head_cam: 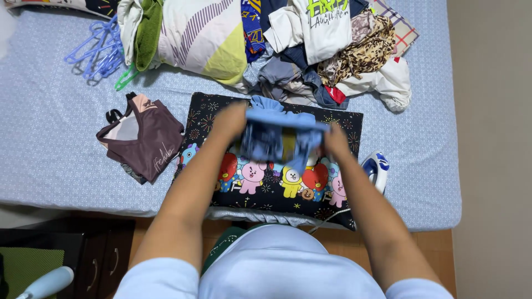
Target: Ironing and folding shirts on a flat surface.
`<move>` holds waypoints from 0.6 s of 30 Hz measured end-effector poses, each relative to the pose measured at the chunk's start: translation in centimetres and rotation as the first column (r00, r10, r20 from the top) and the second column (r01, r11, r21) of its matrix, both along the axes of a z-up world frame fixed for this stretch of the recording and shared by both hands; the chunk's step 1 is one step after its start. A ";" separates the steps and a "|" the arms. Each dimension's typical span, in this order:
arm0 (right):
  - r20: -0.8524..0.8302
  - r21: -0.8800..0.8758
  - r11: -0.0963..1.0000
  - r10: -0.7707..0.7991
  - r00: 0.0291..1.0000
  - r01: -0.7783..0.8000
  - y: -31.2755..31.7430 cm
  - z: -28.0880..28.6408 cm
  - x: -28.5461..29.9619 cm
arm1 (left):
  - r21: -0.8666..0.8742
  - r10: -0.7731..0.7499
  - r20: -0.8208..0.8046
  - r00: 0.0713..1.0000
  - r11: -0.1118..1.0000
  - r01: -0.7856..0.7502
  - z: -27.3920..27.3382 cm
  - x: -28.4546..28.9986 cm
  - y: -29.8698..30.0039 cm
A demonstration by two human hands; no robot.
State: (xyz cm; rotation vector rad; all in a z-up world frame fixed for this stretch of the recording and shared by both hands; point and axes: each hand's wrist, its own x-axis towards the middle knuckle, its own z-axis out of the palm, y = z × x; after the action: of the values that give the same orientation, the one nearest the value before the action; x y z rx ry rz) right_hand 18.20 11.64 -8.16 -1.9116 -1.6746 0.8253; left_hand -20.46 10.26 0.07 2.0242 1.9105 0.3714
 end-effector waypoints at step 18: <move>0.133 0.896 0.427 0.004 0.991 -0.122 -0.4 27.2 -0.2 | 0.813 -0.279 0.037 0.960 0.567 0.133 19.7 -0.4 0.4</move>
State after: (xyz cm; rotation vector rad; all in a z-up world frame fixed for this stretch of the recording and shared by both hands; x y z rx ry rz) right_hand 18.02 11.27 19.02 -1.0925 -1.7079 -0.2440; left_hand -20.86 10.65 19.75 2.5918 1.4690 1.5342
